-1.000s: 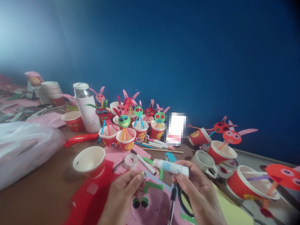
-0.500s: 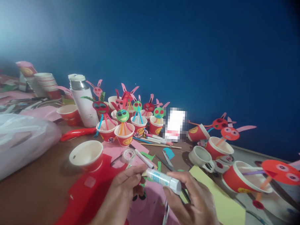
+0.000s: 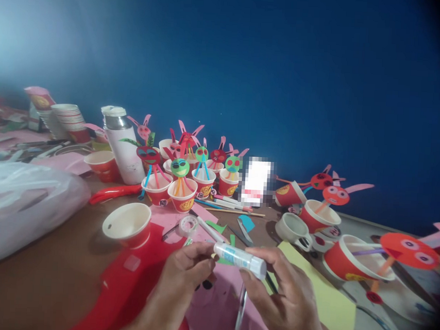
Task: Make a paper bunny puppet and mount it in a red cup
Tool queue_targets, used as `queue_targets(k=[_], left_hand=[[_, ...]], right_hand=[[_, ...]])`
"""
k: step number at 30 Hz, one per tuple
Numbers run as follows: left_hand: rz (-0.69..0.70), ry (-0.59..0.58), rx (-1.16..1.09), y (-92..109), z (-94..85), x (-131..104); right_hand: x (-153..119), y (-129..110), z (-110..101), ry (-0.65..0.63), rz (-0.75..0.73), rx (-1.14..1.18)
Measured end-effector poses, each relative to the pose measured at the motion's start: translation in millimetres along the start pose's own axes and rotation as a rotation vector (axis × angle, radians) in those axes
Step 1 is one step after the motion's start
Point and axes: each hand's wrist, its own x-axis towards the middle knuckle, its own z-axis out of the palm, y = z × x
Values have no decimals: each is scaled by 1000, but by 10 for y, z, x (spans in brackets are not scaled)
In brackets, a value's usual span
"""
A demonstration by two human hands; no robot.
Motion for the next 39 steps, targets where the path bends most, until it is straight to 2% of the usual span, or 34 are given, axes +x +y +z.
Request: queue_targets(k=[3, 7, 9, 14, 17, 23, 28, 34, 39], left_hand=[[6, 21, 46, -23, 1, 3], [22, -13, -99, -56, -15, 22], [18, -14, -131, -64, -23, 34], [19, 25, -105, -53, -26, 28], [10, 20, -120, -31, -20, 2], [-18, -41, -220, -44, -45, -39], [-47, -1, -277, -107, -40, -55], [-58, -100, -127, -50, -7, -42], [-10, -56, -88, -73, -12, -21]], right_hand=[[-1, 3, -1, 23, 80, 61], [-12, 17, -22, 59, 189, 98], [-21, 17, -33, 54, 135, 64], [-57, 10, 11, -2, -135, -63], [-74, 30, 70, 6, -221, -98], [-67, 74, 99, -30, -272, -104], [-53, 83, 69, -70, -277, -131], [-49, 94, 82, -101, -307, -109], [-55, 67, 95, -129, -326, -137]])
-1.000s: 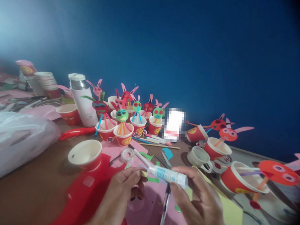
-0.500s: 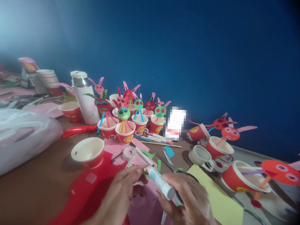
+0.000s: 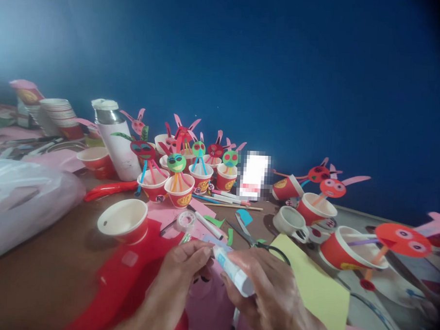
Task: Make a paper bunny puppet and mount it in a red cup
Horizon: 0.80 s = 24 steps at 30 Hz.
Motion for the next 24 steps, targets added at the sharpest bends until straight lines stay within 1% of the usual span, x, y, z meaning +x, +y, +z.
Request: queue_targets(k=[3, 5, 8, 10, 12, 15, 19, 24], left_hand=[[-2, 35, 14, -9, 9, 0], [-20, 61, -23, 7, 16, 1], [-15, 77, -67, 43, 19, 6], [-1, 78, -53, 51, 11, 8], [-2, 82, -52, 35, -2, 4], [-21, 85, -67, -15, -26, -13], [-51, 61, -94, -77, -44, -34], [-45, 34, -149, -94, -14, -39]], right_hand=[[-27, 22, -1, -40, 32, -57], [-48, 53, -19, -65, 57, -85], [-59, 81, -72, -8, 93, -88], [-49, 72, -100, 45, 84, -72], [-36, 47, -99, 63, 50, -40], [-30, 16, -45, 31, 19, 10], [-58, 19, 24, 2, 9, 9], [-72, 35, 26, 26, 14, 8]])
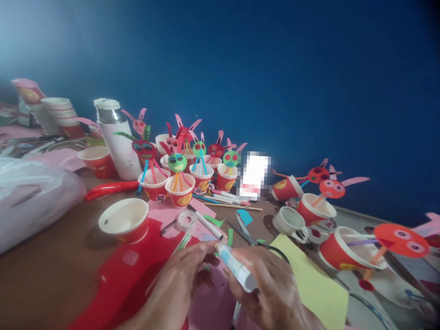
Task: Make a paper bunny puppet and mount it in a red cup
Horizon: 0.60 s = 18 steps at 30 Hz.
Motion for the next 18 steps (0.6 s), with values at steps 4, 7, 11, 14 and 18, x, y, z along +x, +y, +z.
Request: queue_targets(k=[4, 7, 11, 14, 18], left_hand=[[-6, -4, -40, -3, 1, 4], [8, -14, 13, 3, -25, 10], [57, -88, 196, 44, -35, 5], [87, -107, 305, 83, -17, -6], [93, -127, 348, 111, 4, -17]], right_hand=[[26, -13, -10, 22, 10, 34], [36, -12, -1, 51, 13, 57], [30, -3, 17, 75, 8, 54], [13, -5, 23, 49, 40, 66], [-24, -4, 24, 23, 69, 110]])
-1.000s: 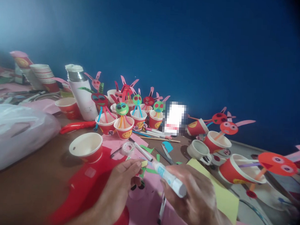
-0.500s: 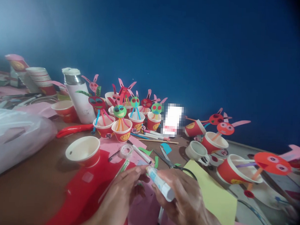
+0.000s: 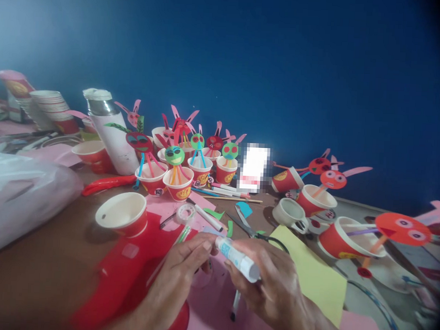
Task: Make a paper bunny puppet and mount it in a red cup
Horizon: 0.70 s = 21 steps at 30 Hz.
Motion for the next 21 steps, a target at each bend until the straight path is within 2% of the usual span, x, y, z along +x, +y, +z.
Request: queue_targets(k=[5, 9, 16, 21], left_hand=[[25, -3, 14, -11, -5, 9], [35, -10, -59, -34, 3, 20], [-76, 29, -251, -30, 40, 25], [-155, 8, -426, -15, 30, 34]], right_hand=[[-18, 12, -9, 1, 8, -18], [11, 6, -24, -6, -12, -67], [33, 9, -44, -29, -15, -85], [35, 41, -49, -39, -15, -101]])
